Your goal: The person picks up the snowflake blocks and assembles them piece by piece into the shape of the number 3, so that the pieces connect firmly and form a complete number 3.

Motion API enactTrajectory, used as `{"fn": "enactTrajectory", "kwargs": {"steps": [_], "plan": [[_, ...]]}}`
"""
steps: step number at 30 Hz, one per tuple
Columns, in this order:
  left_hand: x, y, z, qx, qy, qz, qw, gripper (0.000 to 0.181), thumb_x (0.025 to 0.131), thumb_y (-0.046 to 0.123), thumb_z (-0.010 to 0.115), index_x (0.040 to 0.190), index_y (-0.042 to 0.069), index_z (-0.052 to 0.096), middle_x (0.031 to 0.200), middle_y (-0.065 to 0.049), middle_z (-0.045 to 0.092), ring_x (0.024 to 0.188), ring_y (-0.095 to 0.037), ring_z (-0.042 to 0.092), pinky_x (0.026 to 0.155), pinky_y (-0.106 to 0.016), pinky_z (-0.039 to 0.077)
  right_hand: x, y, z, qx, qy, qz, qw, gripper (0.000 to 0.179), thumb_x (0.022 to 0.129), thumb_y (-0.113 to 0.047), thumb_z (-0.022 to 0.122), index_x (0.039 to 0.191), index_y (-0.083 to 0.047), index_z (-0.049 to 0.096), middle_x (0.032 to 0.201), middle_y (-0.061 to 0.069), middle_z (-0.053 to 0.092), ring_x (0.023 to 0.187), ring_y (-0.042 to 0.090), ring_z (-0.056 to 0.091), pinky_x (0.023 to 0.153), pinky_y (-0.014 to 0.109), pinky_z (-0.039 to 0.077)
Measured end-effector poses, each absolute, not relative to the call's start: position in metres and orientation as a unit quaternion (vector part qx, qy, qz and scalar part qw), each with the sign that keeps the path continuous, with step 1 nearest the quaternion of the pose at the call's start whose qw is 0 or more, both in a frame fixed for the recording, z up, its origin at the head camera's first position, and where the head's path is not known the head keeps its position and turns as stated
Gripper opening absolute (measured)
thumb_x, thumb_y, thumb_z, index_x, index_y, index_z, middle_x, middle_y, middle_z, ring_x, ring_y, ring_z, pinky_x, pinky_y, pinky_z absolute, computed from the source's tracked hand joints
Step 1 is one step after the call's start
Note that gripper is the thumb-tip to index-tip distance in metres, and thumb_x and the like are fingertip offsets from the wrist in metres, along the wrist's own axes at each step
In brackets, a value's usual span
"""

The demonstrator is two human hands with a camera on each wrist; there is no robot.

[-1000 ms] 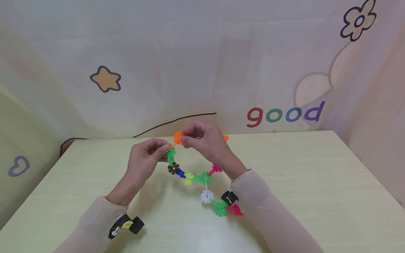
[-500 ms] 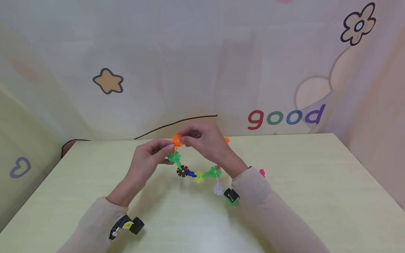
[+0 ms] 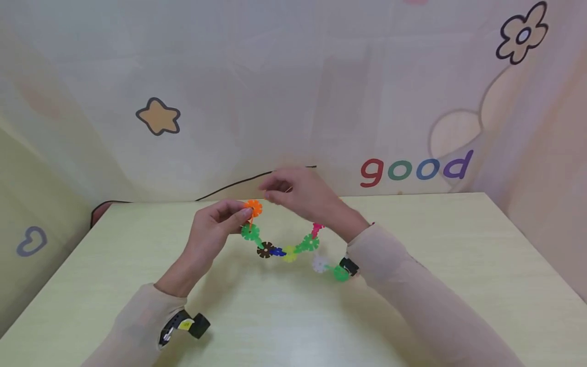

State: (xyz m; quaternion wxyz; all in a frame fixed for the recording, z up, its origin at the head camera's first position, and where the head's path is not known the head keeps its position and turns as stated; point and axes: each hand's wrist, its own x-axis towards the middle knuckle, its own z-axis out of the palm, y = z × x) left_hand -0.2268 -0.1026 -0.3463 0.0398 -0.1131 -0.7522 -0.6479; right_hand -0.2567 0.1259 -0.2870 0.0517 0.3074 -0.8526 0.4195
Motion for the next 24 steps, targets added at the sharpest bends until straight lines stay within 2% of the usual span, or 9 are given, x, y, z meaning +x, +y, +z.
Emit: {"fn": "enactTrajectory", "kwargs": {"steps": [8,15,24], "plan": [[-0.228,-0.104,-0.348,-0.098,-0.749,-0.655,0.035,0.017,0.101,0.012,0.075,0.113,0.0,0.076,0.102,-0.009,0.074,0.086,-0.021,0.07,0.082,-0.029,0.062,-0.3,0.185,-0.278,0.228,-0.904,0.357,0.05,0.018,0.102,-0.012,0.074,0.119,-0.006,0.077,0.11,0.011,0.076,0.101,0.028,0.071,0.093,0.046,0.06],[-0.227,-0.105,-0.348,-0.095,-0.746,-0.658,0.033,0.017,0.102,0.013,0.074,0.113,0.0,0.076,0.102,-0.008,0.074,0.086,-0.02,0.07,0.083,-0.029,0.062,-0.334,0.217,-0.311,0.183,-0.934,0.308,-0.005,0.022,0.102,-0.007,0.072,0.121,0.002,0.075,0.115,0.017,0.074,0.109,0.037,0.067,0.096,0.05,0.059],[-0.229,-0.104,-0.349,-0.096,-0.746,-0.659,0.035,0.017,0.102,0.012,0.074,0.114,0.0,0.076,0.102,-0.008,0.074,0.088,-0.021,0.068,0.082,-0.027,0.061,-0.359,0.225,-0.352,0.209,-0.944,0.249,-0.05,0.024,0.097,-0.002,0.077,0.12,0.001,0.077,0.115,0.015,0.074,0.107,0.035,0.065,0.094,0.048,0.061]]}}
